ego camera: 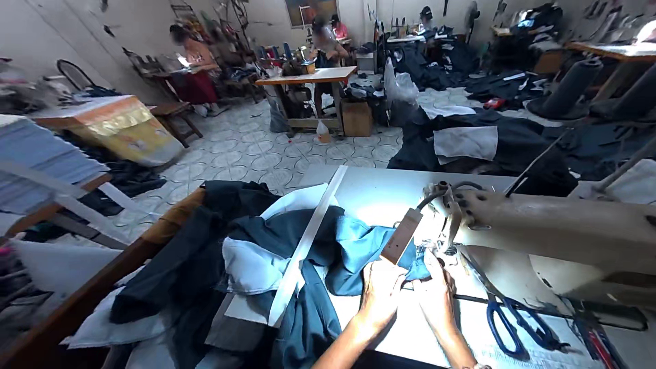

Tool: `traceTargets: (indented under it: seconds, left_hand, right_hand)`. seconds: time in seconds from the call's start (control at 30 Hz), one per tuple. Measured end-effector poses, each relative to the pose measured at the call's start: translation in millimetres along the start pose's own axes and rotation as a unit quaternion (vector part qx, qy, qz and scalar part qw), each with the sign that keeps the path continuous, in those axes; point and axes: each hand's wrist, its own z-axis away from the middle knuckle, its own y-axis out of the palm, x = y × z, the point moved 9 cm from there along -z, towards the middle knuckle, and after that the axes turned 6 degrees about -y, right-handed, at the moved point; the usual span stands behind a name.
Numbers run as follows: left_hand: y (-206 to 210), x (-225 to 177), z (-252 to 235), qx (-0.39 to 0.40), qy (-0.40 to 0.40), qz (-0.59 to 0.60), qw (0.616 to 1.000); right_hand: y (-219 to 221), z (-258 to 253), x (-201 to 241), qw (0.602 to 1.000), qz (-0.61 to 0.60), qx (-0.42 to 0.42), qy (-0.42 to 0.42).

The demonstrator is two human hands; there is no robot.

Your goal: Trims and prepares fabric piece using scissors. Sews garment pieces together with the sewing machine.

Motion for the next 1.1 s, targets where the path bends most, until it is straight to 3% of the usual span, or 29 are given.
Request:
traceTargets:
  seconds: [0.1, 0.23, 0.33, 0.4, 0.47, 0.57, 0.6, 0.63, 0.67, 0.73, 0.77, 0.87, 1.0, 1.1]
  left_hand:
    - [-2.4, 3.9, -2.6, 0.002, -0.019, 0.014, 1.000]
    - [-0.5, -1.7, -3.8, 0.000, -0.008, 0.026, 1.000]
    - [-0.1, -16.9, 3.4, 0.015, 0.078, 0.000, 0.997]
    - [6.9, -24.1, 6.0, 0.083, 0.115, -0.023, 0.990]
    - [14.3, -24.2, 4.9, 0.099, 0.130, -0.046, 0.986]
    - [16.7, -26.5, -3.6, 0.050, 0.167, -0.082, 0.981]
    - [15.3, -28.7, -6.3, 0.032, 0.183, -0.097, 0.978]
    - [13.9, -31.4, -7.9, 0.031, 0.196, -0.104, 0.974]
    - [13.7, -33.2, -7.5, 0.044, 0.204, -0.105, 0.972]
    - [18.9, -31.7, -0.4, 0.085, 0.208, -0.100, 0.969]
    - [23.9, -28.2, 4.5, 0.106, 0.201, -0.099, 0.969]
    - [32.9, -20.6, 17.8, 0.147, 0.174, -0.103, 0.968]
    - [32.8, -15.9, 17.0, 0.120, 0.151, -0.123, 0.974]
    - [31.6, -24.9, 18.5, 0.091, 0.204, -0.108, 0.969]
  right_hand:
    - [-2.6, -0.2, 1.4, 0.997, 0.059, 0.039, -0.031]
    - [-8.1, -1.6, -5.0, 0.997, 0.050, 0.051, -0.034]
    - [-13.8, 4.0, 0.8, 0.998, -0.035, 0.048, -0.032]
    - [-13.7, 19.5, 9.4, 0.986, -0.158, 0.039, 0.043]
    - [-8.1, 41.4, 15.9, 0.944, -0.290, 0.012, 0.155]
    - [2.0, 63.5, 14.6, 0.808, -0.456, 0.005, 0.373]
    - [0.1, 63.2, 13.9, 0.791, -0.466, 0.010, 0.395]
    - [-4.9, 59.2, 13.9, 0.811, -0.453, 0.021, 0.369]
    - [-11.7, 53.5, 14.6, 0.864, -0.404, 0.036, 0.299]
    - [-23.7, 44.6, 20.9, 0.976, -0.182, 0.082, 0.089]
    - [-26.1, 42.2, 23.5, 0.994, -0.057, 0.089, -0.001]
    - [-19.9, 45.7, 18.6, 0.977, 0.146, 0.055, -0.144]
    - [-23.6, 50.1, 18.5, 0.975, 0.156, 0.023, -0.155]
    - [-25.7, 53.6, 22.0, 0.975, 0.160, 0.020, -0.154]
